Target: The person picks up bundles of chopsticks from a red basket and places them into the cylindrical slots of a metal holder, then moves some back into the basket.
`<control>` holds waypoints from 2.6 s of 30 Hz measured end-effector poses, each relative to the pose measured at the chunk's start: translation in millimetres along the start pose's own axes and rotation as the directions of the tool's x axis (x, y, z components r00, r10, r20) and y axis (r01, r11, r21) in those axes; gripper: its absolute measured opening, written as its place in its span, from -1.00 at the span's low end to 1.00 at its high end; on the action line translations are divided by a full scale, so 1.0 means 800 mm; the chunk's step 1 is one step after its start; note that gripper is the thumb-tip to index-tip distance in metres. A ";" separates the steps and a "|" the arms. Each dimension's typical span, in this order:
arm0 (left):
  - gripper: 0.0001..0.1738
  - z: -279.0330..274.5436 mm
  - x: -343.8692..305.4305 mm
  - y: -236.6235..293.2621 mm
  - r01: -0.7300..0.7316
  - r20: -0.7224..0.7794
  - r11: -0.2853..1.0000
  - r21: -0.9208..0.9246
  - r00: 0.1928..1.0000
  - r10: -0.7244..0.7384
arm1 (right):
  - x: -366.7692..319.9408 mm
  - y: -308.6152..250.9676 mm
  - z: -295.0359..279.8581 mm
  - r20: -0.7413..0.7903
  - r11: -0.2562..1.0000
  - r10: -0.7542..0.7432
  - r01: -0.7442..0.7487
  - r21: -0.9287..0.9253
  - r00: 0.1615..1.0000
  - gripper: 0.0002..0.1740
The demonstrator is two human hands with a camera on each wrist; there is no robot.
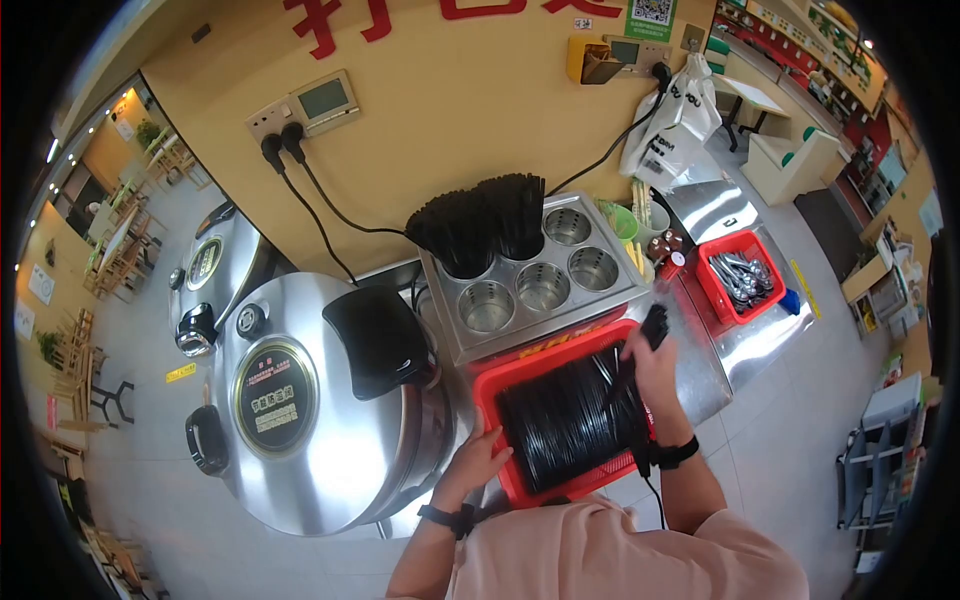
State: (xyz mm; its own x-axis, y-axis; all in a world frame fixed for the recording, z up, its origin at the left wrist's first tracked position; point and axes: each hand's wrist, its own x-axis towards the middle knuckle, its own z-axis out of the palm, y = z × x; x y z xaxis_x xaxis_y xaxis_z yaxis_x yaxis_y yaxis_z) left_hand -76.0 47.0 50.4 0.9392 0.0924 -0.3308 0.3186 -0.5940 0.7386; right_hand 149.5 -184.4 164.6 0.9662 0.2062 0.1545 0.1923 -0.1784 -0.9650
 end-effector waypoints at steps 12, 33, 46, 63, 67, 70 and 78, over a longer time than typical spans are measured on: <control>-0.35 -0.006 0.000 0.006 -0.023 0.012 0.998 0.054 1.000 0.022 | -0.047 0.159 -0.003 0.082 0.906 0.313 -0.271 -0.326 0.946 -0.77; -0.36 0.000 -0.001 0.006 -0.024 -0.023 0.999 0.038 0.999 0.025 | -0.056 0.167 0.080 0.226 0.728 0.506 -0.271 -0.630 0.833 -0.48; -0.35 0.003 0.003 -0.004 -0.028 -0.013 0.999 0.024 1.000 0.028 | -0.104 0.168 0.177 0.482 0.804 0.507 -0.189 -0.564 0.715 -0.29; -0.35 0.005 0.004 -0.004 -0.053 -0.004 0.996 0.076 0.999 0.054 | -0.062 0.209 -0.018 0.024 0.541 0.246 -0.116 -0.833 0.969 -0.45; -0.34 0.001 0.005 0.001 -0.023 0.006 0.995 0.092 1.000 0.023 | -0.073 0.233 -0.029 0.048 0.443 0.311 -0.100 -0.891 0.949 -0.57; -0.34 0.002 0.005 0.000 -0.032 0.004 0.995 0.095 0.999 0.032 | -0.070 0.253 -0.017 0.054 0.411 0.345 -0.099 -0.906 0.937 -0.68; -0.35 -0.003 0.003 0.008 -0.016 0.012 0.997 0.073 1.000 0.015 | -0.063 0.226 -0.016 0.085 0.424 0.387 -0.095 -0.901 0.918 -0.72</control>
State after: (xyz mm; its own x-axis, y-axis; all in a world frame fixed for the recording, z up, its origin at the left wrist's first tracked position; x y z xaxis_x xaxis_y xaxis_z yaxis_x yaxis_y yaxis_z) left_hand -71.6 44.9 55.8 0.9423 0.0742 -0.3264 0.2934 -0.6525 0.6987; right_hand 137.6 -239.0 -14.8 0.9470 0.2021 -0.2498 0.1440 -0.9619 -0.2325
